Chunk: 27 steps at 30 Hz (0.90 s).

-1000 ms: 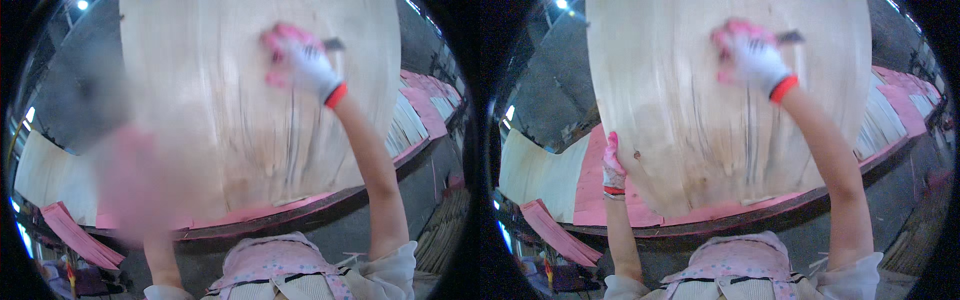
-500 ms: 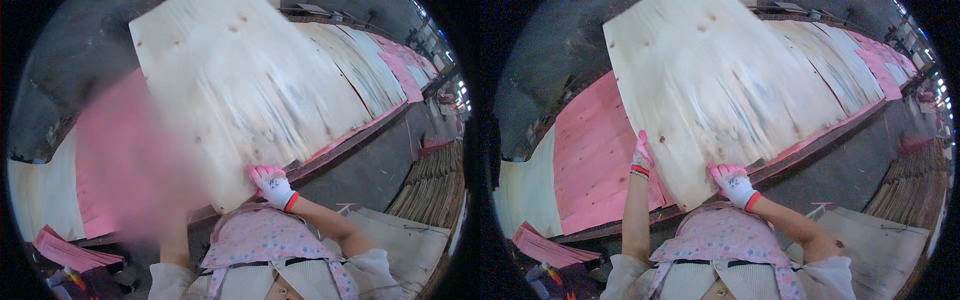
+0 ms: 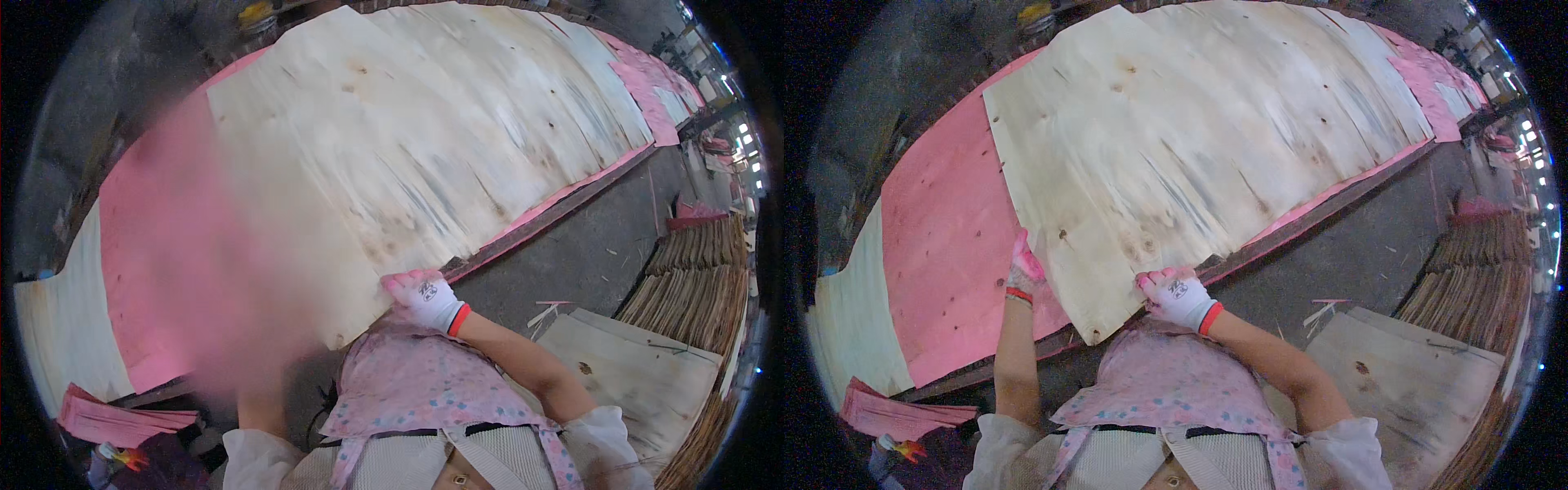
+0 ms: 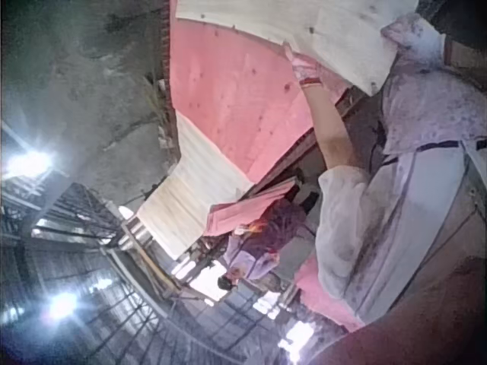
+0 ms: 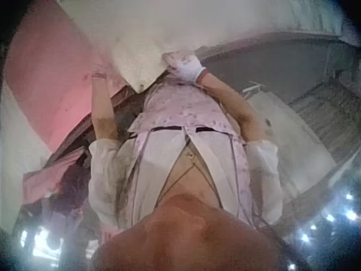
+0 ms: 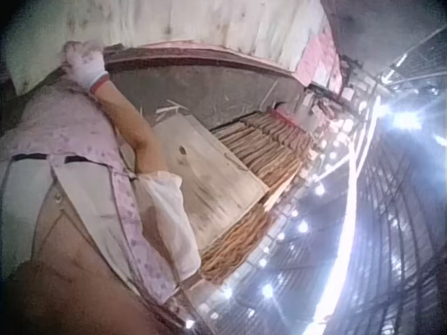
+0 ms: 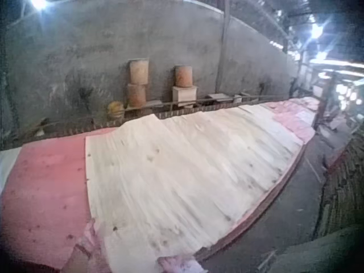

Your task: The person places wood veneer sheets onto a glue-covered surface by hand, then uses a wooden tool to press the pink adhesive strips over the joints between the sheets.

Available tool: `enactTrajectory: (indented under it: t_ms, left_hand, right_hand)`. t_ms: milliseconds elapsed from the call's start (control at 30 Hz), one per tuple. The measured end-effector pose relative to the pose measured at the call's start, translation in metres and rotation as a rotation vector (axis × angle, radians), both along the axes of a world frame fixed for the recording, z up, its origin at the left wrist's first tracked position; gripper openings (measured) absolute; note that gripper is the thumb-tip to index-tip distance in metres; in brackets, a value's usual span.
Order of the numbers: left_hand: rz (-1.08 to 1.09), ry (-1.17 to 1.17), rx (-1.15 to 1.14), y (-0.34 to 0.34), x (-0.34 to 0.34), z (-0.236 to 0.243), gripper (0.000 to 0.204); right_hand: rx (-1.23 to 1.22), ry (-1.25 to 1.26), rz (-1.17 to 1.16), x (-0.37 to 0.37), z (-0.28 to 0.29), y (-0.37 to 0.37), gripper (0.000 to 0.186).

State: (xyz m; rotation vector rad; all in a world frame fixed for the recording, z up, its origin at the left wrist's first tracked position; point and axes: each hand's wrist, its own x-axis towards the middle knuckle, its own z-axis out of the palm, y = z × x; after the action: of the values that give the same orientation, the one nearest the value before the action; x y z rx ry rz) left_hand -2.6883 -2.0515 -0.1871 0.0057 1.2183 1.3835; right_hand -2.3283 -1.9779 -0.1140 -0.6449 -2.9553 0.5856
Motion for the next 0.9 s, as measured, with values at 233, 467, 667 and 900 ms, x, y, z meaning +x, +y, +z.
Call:
enactTrajectory:
  t_ms: [233,467,667,900]
  left_hand:
    - [-0.038,-0.262,0.133,-0.095,0.103,-0.012,0.062]
    - [0.317,-0.123,0.010,-0.101,0.160,-0.002,0.041]
    - [0.353,-0.148,0.348,-0.080,0.164,0.011,0.043]
    - [0.490,-0.395,0.788,-0.084,0.194,0.006,0.058]
  right_hand:
    - [-0.046,0.109,-0.052,-0.009,-0.012,-0.007,0.054]
    - [-0.160,0.077,0.093,-0.006,-0.006,0.020,0.048]
    - [-0.479,0.175,0.137,-0.013,-0.003,0.042,0.050]
    - [-0.354,0.090,0.150,-0.010,0.017,0.050,0.027]
